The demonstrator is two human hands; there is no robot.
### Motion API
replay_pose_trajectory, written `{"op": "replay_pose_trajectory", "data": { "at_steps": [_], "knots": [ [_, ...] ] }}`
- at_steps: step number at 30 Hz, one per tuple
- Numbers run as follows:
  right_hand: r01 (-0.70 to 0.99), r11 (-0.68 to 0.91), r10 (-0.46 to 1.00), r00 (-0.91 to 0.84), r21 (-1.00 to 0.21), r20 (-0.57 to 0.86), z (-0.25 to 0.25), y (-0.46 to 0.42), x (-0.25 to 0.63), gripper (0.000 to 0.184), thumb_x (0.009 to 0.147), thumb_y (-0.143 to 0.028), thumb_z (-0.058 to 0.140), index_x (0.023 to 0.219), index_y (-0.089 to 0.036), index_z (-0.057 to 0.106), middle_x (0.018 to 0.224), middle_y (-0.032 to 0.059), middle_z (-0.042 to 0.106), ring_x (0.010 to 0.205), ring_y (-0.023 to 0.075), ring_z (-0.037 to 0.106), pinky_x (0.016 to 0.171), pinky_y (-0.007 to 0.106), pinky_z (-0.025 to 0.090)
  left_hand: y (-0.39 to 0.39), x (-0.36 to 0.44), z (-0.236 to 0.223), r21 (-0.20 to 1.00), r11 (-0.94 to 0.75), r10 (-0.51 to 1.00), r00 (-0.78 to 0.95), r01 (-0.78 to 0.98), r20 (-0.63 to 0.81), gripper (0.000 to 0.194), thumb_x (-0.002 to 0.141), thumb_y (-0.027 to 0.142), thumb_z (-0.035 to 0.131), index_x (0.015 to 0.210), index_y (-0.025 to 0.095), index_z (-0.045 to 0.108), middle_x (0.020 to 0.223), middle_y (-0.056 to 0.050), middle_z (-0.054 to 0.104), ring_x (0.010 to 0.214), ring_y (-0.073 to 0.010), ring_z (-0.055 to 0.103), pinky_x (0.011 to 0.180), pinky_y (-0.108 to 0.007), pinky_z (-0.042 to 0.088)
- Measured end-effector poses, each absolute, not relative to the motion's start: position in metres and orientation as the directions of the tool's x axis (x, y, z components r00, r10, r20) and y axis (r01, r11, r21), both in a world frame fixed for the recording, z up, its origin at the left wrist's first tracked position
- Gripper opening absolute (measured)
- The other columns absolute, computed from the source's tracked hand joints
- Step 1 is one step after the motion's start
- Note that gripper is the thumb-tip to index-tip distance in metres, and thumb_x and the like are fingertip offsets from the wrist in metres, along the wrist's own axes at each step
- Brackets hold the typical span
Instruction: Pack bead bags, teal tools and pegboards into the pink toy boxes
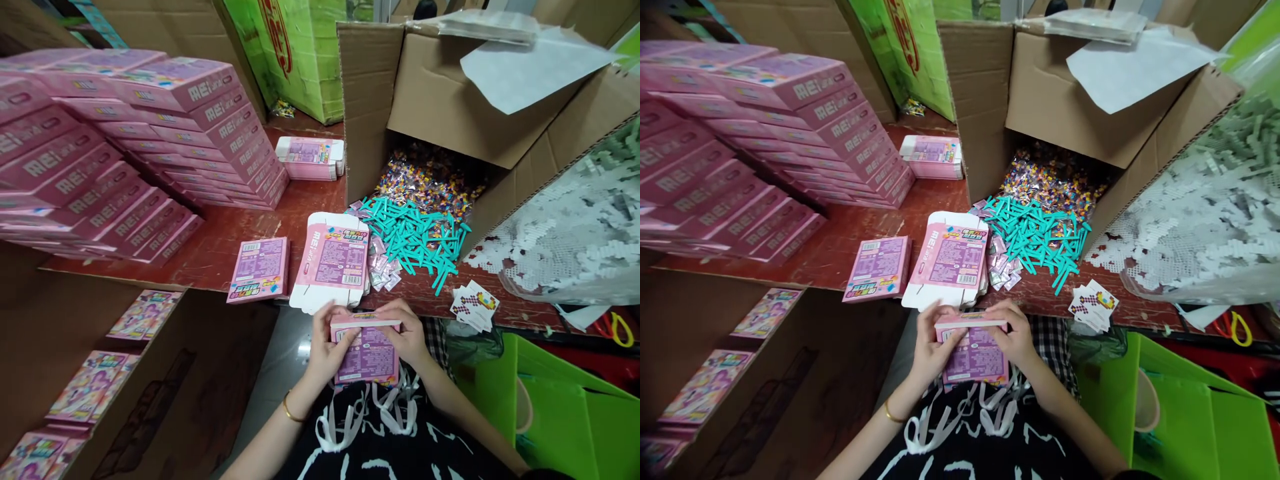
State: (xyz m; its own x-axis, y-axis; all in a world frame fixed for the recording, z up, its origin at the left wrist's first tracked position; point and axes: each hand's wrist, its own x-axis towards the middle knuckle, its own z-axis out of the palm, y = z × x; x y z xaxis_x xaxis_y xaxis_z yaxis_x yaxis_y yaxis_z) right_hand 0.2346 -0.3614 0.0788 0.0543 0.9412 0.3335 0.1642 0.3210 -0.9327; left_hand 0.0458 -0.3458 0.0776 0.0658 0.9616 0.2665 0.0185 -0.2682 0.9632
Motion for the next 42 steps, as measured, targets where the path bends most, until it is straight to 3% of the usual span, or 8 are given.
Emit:
{"op": "replay_pose_trajectory", "data": {
  "at_steps": [4, 10, 14, 27, 32, 35, 39, 42],
  "knots": [
    [0.122, 0.247, 0.965, -0.123, -0.961, 0.232, 0.097, -0.354, 0.241, 0.023, 0.085, -0.044, 0.068, 0.087, -0.022, 0.073, 0.104, 0.0090, 0.070, 0.097, 0.0238, 0.066, 0.086, 0.039, 0.052, -0.341, 0.036, 0.084, 0.972, -0.228, 0.953, 0.218, 0.059, 0.211, 0.022, 0.077, 0.035, 0.073, 0.083, 0.018, 0.061, 0.098, -0.007, 0.061, 0.094, -0.0221, 0.060, 0.086, -0.036, 0.046],
    [0.006, -0.078, 0.986, -0.150, -0.997, -0.078, 0.105, -0.343, 0.251, 0.034, 0.083, -0.049, 0.068, 0.100, -0.020, 0.074, 0.095, 0.0079, 0.075, 0.083, 0.0233, 0.070, 0.074, 0.035, 0.056, -0.342, 0.044, 0.093, 0.998, -0.009, 1.000, 0.006, 0.058, 0.009, 0.020, 0.087, 0.038, 0.060, 0.096, 0.020, 0.060, 0.084, -0.001, 0.063, 0.072, -0.0152, 0.059, 0.069, -0.027, 0.046],
    [0.064, -0.014, 0.987, -0.160, -0.998, -0.024, 0.099, -0.342, 0.266, 0.032, 0.087, -0.046, 0.064, 0.105, -0.022, 0.073, 0.108, 0.0080, 0.072, 0.100, 0.0232, 0.067, 0.088, 0.037, 0.054, -0.345, 0.050, 0.081, 0.997, -0.072, 0.995, 0.068, 0.025, 0.070, 0.019, 0.086, 0.038, 0.062, 0.087, 0.019, 0.061, 0.100, -0.007, 0.067, 0.096, -0.0207, 0.063, 0.090, -0.035, 0.047],
    [0.237, 0.269, 0.929, -0.319, -0.934, 0.186, 0.093, -0.354, 0.272, 0.031, 0.087, -0.031, 0.068, 0.118, -0.027, 0.067, 0.127, 0.0091, 0.063, 0.117, 0.0236, 0.059, 0.103, 0.045, 0.046, -0.342, 0.052, 0.068, 0.983, -0.184, 0.976, 0.117, -0.007, 0.183, 0.019, 0.084, 0.029, 0.066, 0.077, 0.019, 0.051, 0.107, -0.008, 0.061, 0.103, -0.0215, 0.060, 0.093, -0.040, 0.047],
    [0.066, 0.191, 0.968, -0.177, -0.979, 0.177, 0.099, -0.353, 0.266, 0.025, 0.086, -0.029, 0.069, 0.111, -0.026, 0.068, 0.125, 0.0092, 0.062, 0.118, 0.0247, 0.058, 0.101, 0.042, 0.049, -0.367, 0.039, 0.080, 0.986, -0.165, 0.985, 0.065, 0.037, 0.162, 0.051, 0.078, 0.026, 0.073, 0.120, 0.025, 0.044, 0.138, -0.013, 0.045, 0.117, -0.0243, 0.056, 0.093, -0.041, 0.048],
    [-0.035, 0.170, 0.985, -0.021, -0.985, 0.171, 0.109, -0.335, 0.244, 0.029, 0.087, -0.033, 0.068, 0.114, -0.025, 0.064, 0.125, 0.0100, 0.061, 0.118, 0.0249, 0.057, 0.102, 0.042, 0.048, -0.372, 0.006, 0.095, 0.999, 0.024, 0.997, 0.073, 0.022, -0.025, 0.049, 0.085, 0.032, 0.066, 0.126, 0.025, 0.040, 0.123, -0.012, 0.056, 0.096, -0.0202, 0.063, 0.077, -0.033, 0.053],
    [-0.077, 0.170, 0.978, -0.112, -0.982, 0.178, 0.115, -0.299, 0.206, 0.048, 0.090, -0.043, 0.062, 0.133, -0.026, 0.048, 0.134, 0.0123, 0.054, 0.119, 0.0257, 0.057, 0.098, 0.043, 0.051, -0.326, -0.081, 0.109, 0.978, -0.043, 0.971, -0.220, 0.203, 0.089, 0.040, 0.084, 0.043, 0.064, 0.115, 0.019, 0.058, 0.113, -0.010, 0.065, 0.096, -0.0202, 0.063, 0.084, -0.031, 0.050],
    [0.055, 0.265, 0.957, -0.135, -0.963, 0.256, 0.108, -0.279, 0.194, 0.030, 0.090, -0.041, 0.061, 0.115, -0.023, 0.062, 0.124, 0.0112, 0.058, 0.112, 0.0243, 0.060, 0.092, 0.039, 0.054, -0.262, -0.148, 0.105, 0.957, 0.021, 0.902, -0.418, 0.290, 0.107, 0.059, 0.079, 0.059, 0.059, 0.119, 0.016, 0.057, 0.114, -0.012, 0.067, 0.099, -0.0222, 0.063, 0.087, -0.034, 0.051]
  ]
}}
